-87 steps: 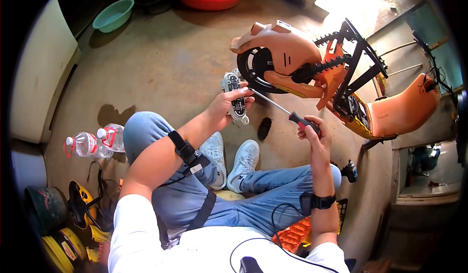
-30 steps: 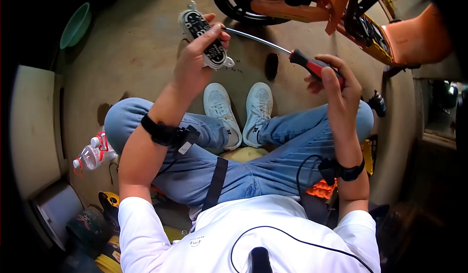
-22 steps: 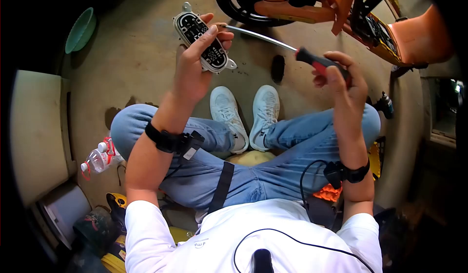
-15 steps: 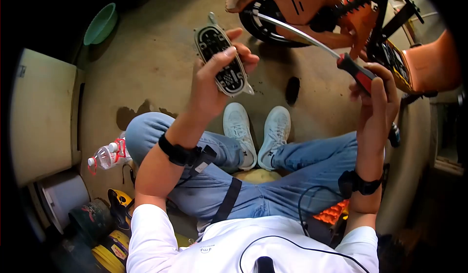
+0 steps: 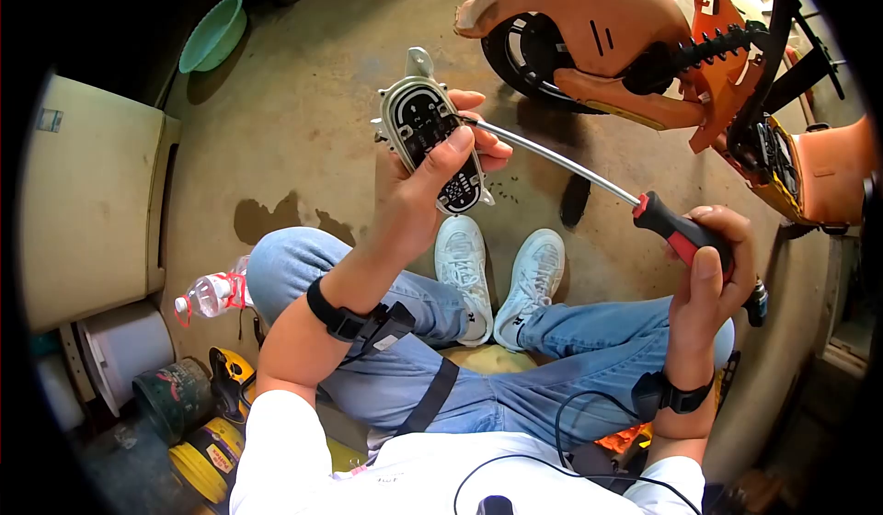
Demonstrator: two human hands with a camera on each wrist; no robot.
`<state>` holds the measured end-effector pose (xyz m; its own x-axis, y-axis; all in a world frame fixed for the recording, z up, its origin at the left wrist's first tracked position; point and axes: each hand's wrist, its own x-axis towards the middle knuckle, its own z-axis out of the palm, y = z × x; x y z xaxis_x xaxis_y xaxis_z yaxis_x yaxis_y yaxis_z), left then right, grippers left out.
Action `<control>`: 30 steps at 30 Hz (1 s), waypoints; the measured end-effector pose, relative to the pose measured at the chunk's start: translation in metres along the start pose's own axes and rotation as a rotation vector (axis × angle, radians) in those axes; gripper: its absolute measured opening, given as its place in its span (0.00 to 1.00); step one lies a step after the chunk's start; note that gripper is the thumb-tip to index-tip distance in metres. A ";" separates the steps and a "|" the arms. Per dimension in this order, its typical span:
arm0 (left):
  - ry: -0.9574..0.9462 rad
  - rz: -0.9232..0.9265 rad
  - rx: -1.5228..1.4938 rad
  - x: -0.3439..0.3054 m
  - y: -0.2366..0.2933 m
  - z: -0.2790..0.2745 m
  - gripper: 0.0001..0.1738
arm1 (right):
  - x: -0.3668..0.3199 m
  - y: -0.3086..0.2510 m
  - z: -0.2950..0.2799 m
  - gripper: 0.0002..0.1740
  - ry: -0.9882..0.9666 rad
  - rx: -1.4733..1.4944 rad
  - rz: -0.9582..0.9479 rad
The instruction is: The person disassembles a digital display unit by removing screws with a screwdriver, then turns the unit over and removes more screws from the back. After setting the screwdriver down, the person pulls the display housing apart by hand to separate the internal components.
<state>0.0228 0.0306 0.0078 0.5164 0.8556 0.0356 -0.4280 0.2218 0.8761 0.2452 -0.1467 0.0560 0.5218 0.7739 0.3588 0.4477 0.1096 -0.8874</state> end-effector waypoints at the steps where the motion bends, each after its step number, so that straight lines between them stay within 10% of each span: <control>1: -0.016 0.014 0.019 0.001 -0.001 -0.001 0.23 | 0.001 0.000 0.000 0.25 0.000 0.002 0.004; 30: 0.027 0.148 0.320 0.004 -0.017 0.002 0.17 | 0.006 -0.002 0.004 0.32 -0.168 0.169 0.169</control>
<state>0.0339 0.0294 -0.0057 0.4448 0.8804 0.1642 -0.2405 -0.0592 0.9688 0.2438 -0.1398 0.0590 0.4445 0.8811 0.1612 0.2296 0.0619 -0.9713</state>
